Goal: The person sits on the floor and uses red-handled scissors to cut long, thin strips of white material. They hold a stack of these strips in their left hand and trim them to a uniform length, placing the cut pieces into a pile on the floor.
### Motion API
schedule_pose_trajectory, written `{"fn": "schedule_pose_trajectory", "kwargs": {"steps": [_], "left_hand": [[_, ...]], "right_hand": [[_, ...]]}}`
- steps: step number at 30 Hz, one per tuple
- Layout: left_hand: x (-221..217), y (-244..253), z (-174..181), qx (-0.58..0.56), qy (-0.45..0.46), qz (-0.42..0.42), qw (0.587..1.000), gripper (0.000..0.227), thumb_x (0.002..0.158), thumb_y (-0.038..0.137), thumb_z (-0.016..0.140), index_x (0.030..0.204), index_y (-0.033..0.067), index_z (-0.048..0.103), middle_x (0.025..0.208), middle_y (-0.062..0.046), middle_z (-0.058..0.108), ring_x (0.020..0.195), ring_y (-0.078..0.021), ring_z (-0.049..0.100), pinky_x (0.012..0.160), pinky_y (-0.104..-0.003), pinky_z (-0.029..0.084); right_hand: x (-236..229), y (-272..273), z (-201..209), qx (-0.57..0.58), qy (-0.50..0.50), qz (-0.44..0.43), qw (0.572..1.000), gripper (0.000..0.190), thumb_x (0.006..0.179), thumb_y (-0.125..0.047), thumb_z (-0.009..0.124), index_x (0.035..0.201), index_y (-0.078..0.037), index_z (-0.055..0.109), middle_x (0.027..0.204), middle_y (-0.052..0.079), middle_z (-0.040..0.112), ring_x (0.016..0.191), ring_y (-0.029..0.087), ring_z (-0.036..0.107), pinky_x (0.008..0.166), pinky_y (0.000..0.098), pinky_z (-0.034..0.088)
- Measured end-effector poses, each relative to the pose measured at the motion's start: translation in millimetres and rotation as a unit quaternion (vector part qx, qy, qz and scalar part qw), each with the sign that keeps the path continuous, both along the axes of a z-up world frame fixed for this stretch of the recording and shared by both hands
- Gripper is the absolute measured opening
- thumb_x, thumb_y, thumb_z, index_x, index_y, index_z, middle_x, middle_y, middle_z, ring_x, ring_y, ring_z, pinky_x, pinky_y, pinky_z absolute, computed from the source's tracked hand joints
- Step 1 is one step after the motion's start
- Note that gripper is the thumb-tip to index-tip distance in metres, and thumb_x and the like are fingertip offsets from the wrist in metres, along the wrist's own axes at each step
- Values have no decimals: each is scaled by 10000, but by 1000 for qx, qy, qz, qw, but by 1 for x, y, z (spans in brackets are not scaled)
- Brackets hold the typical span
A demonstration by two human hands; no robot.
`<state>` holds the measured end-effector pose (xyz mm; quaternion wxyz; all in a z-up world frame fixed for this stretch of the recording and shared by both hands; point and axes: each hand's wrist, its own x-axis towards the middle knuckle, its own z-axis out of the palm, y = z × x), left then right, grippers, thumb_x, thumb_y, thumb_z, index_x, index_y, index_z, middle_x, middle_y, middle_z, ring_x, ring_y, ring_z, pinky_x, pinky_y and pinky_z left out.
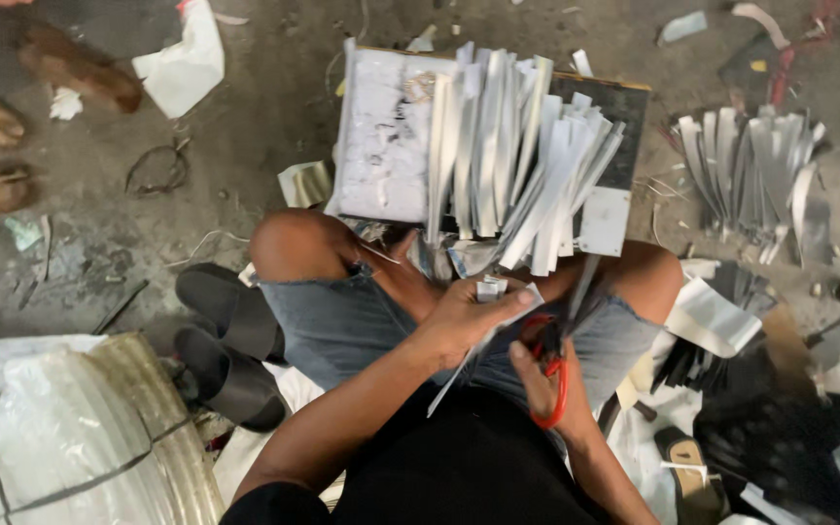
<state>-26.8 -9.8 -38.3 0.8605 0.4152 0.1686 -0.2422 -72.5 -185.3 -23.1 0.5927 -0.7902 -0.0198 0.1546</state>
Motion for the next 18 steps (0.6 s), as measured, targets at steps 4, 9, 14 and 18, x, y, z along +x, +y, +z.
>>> {"fn": "schedule_pose_trajectory", "kwargs": {"steps": [4,9,14,18], "left_hand": [[-1,5,1,32,-25,-16,999,372,942,313,743,1162,14,725,1061,-37,746,952,-112,668,844,-282,545],[10,40,26,216,-118,-23,969,463,1004,420,611,1297,78,715,933,26,689,849,-76,588,772,-244,513],[18,92,21,-15,29,-9,999,447,1016,386,626,1248,4,629,896,-23,546,771,-139,551,608,-272,488],[2,118,3,-239,74,28,968,480,1109,404,573,1296,-39,557,1023,-92,565,869,-184,601,644,-275,511]], "right_hand": [[23,28,6,80,23,-59,995,218,935,-121,676,1118,-33,595,946,-12,655,855,75,610,740,239,500],[65,25,33,-3,17,-76,997,210,934,-78,752,1027,-19,573,862,3,615,778,99,589,687,257,488],[137,8,60,-138,-148,-85,976,182,978,-75,741,1047,-27,579,857,17,646,785,123,645,714,266,504],[142,9,55,-87,-108,-139,981,160,1050,-66,658,1128,-7,530,910,36,668,805,127,661,739,265,531]]}}
